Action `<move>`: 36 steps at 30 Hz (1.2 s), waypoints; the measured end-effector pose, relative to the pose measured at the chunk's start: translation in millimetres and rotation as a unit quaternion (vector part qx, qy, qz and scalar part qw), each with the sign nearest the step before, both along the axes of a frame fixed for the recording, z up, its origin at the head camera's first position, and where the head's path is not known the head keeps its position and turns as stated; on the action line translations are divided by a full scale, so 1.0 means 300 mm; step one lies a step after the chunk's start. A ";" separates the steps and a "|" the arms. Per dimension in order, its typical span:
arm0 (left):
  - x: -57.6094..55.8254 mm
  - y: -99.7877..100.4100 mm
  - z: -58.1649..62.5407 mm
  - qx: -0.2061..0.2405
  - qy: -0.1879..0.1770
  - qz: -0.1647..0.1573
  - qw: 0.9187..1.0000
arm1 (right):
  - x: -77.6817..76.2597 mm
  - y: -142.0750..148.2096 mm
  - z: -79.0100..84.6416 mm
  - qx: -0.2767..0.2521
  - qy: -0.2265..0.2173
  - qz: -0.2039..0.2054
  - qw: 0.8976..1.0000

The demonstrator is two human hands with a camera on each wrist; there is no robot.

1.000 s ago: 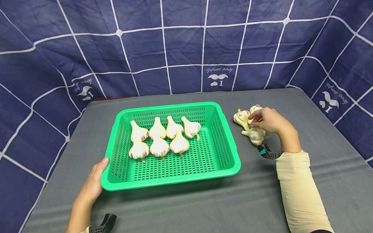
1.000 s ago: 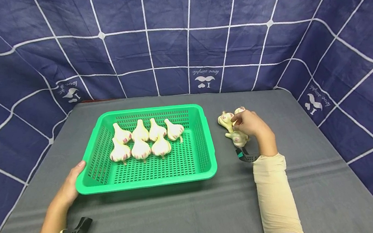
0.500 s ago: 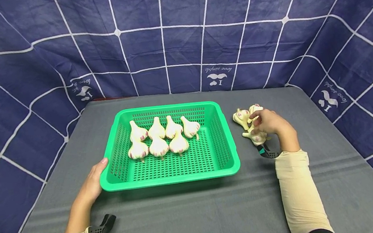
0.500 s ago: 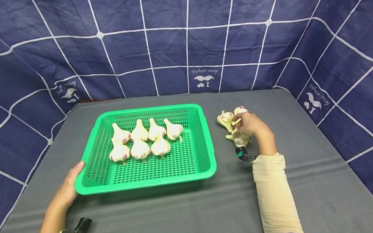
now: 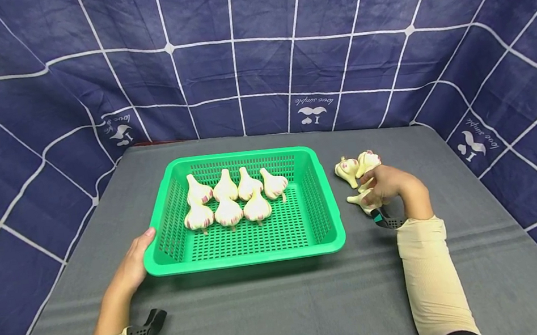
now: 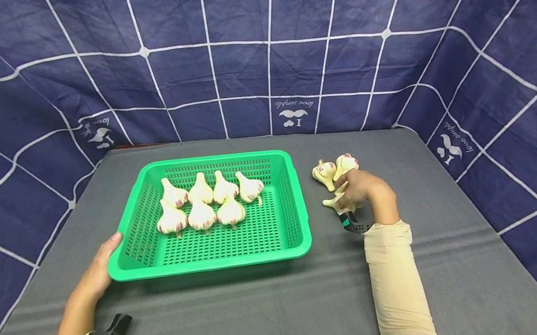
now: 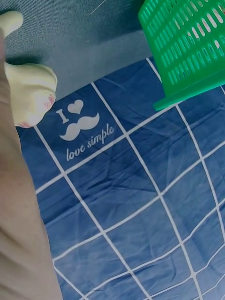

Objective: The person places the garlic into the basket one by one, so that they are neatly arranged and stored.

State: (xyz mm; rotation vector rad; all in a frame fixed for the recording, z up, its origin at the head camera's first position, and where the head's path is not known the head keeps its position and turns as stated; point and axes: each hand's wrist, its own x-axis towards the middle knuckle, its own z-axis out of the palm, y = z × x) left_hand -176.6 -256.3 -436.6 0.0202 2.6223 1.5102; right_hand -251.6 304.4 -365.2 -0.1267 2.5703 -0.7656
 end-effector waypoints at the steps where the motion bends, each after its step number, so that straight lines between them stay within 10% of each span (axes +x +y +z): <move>1: 0.000 0.000 0.000 0.000 0.001 0.000 1.000 | -0.001 0.000 0.000 -0.001 -0.001 0.005 1.000; 13: -0.001 -0.002 -0.004 -0.012 0.010 -0.002 1.000 | -0.002 -0.017 -0.015 0.028 -0.002 0.027 0.999; 36: -0.005 -0.010 -0.011 -0.003 0.018 0.002 1.000 | 0.011 -0.009 0.003 -0.135 0.055 0.069 0.987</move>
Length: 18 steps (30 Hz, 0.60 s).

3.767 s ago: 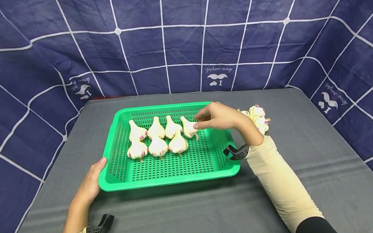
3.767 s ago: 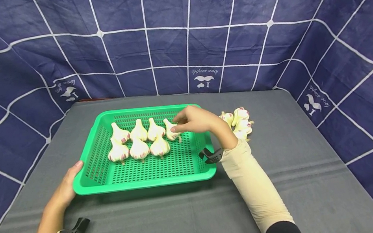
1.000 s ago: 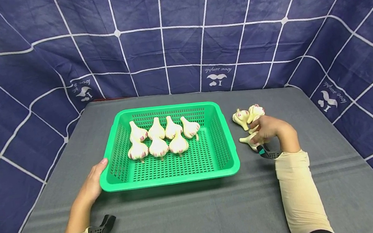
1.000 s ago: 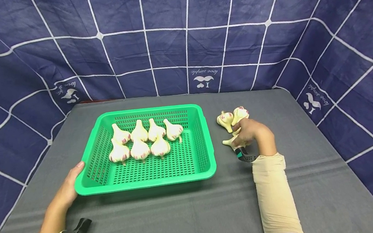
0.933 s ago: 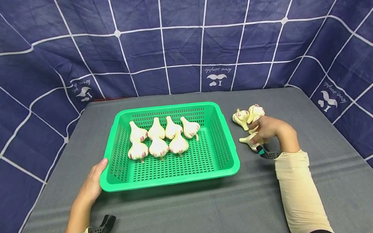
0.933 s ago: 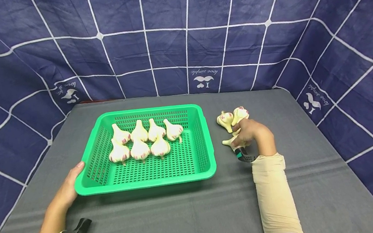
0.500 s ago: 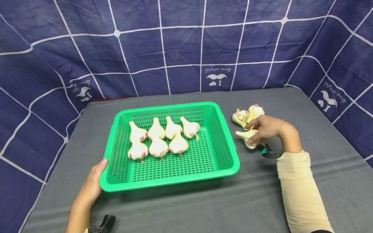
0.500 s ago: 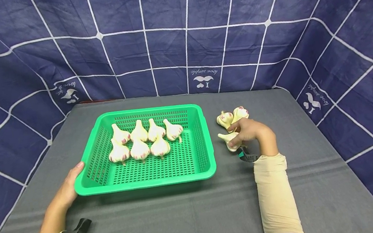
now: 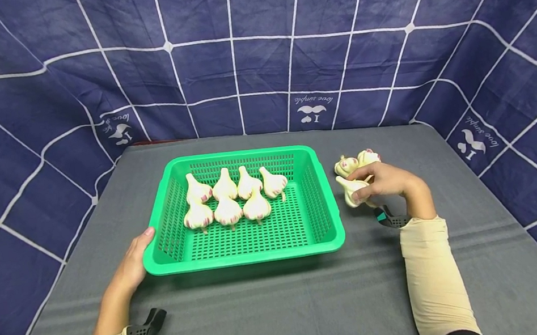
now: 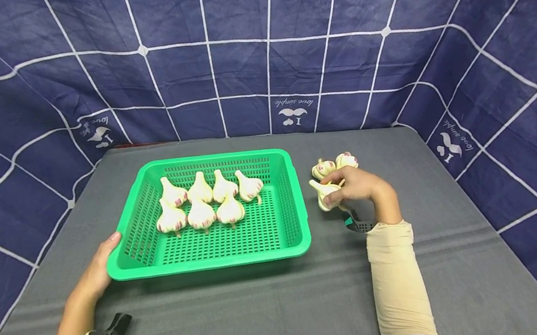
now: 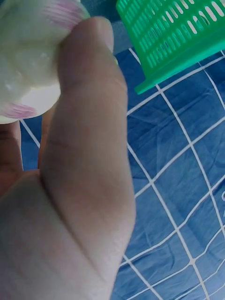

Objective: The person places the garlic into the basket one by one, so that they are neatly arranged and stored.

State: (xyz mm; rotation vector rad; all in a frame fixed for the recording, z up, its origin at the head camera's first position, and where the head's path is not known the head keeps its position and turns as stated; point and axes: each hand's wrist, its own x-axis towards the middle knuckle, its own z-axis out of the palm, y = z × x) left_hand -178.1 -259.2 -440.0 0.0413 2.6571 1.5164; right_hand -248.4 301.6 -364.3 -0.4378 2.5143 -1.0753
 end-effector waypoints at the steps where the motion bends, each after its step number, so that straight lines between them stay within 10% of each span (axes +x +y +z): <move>1: 0.001 0.001 0.001 0.001 0.000 0.000 1.000 | 0.000 0.001 0.000 -0.006 0.001 -0.003 1.000; 18: 0.008 0.006 0.011 -0.002 -0.004 -0.001 1.000 | 0.000 0.013 0.006 0.034 0.135 -0.046 0.989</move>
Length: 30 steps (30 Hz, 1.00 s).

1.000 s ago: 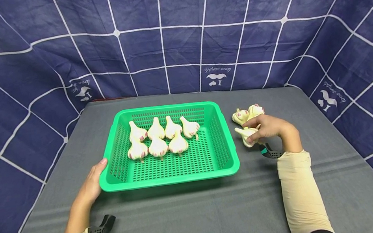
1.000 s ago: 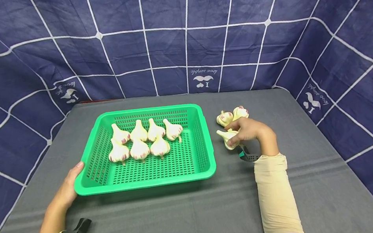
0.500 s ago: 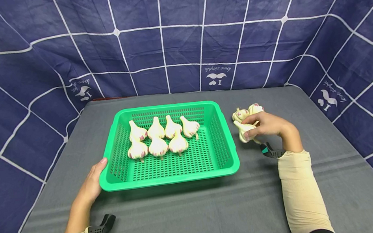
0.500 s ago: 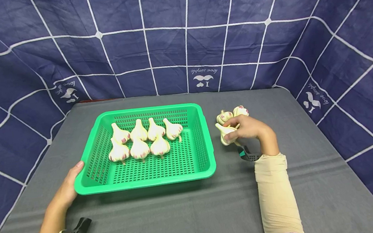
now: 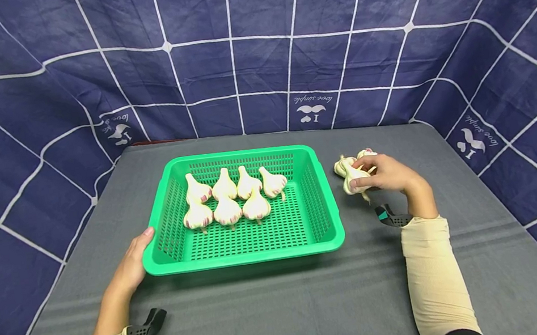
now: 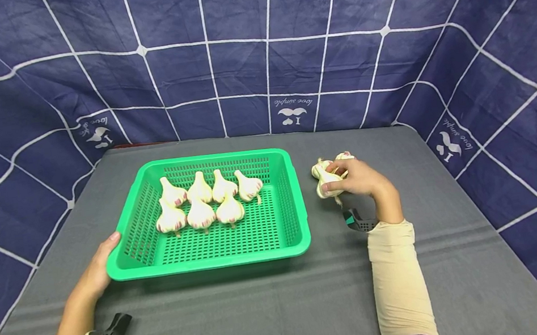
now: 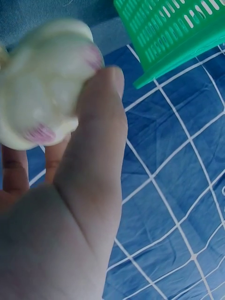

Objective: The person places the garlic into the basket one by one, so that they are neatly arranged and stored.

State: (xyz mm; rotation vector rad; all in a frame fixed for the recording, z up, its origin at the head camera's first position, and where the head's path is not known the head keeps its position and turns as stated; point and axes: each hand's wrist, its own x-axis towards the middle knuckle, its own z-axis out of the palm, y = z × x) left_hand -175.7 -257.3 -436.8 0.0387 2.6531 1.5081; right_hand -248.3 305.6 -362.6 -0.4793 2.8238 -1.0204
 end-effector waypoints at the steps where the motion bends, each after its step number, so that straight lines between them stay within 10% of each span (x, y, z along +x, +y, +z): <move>1: -0.001 0.000 -0.001 0.000 0.002 -0.001 1.000 | -0.001 0.000 -0.001 -0.001 0.004 -0.004 1.000; 30: -0.013 -0.003 -0.004 0.026 0.045 -0.014 0.999 | 0.000 -0.014 0.018 0.000 0.029 -0.039 0.999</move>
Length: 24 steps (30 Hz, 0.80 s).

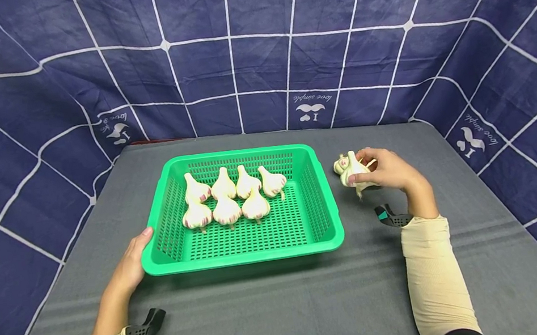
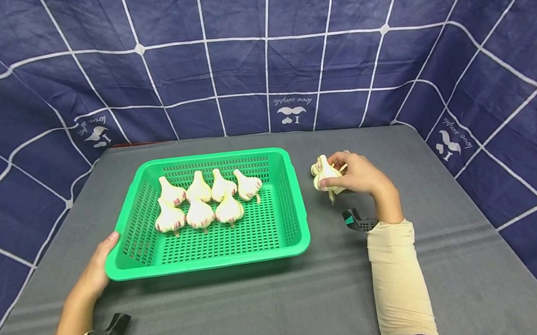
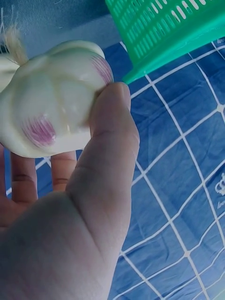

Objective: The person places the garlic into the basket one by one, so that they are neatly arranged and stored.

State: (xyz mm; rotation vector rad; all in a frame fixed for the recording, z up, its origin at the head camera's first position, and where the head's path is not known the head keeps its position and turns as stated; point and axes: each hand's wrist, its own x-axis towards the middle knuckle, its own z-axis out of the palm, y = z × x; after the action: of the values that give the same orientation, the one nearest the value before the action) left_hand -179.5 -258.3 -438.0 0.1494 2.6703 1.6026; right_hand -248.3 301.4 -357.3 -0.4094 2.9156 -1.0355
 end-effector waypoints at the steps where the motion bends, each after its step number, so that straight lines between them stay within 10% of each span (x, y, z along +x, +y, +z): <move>1: 0.001 -0.001 0.000 -0.002 -0.001 0.002 1.000 | 0.000 -0.001 0.002 0.001 0.002 -0.002 1.000; 24: 0.002 -0.005 -0.007 -0.027 -0.024 0.010 0.999 | 0.040 -0.036 0.065 -0.002 0.091 -0.045 0.995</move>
State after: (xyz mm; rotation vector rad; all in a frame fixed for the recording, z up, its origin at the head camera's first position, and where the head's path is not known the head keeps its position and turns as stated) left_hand -178.8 -259.7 -440.0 0.0808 2.6844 1.5179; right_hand -236.2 290.6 -337.9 -0.3955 3.1207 -1.0691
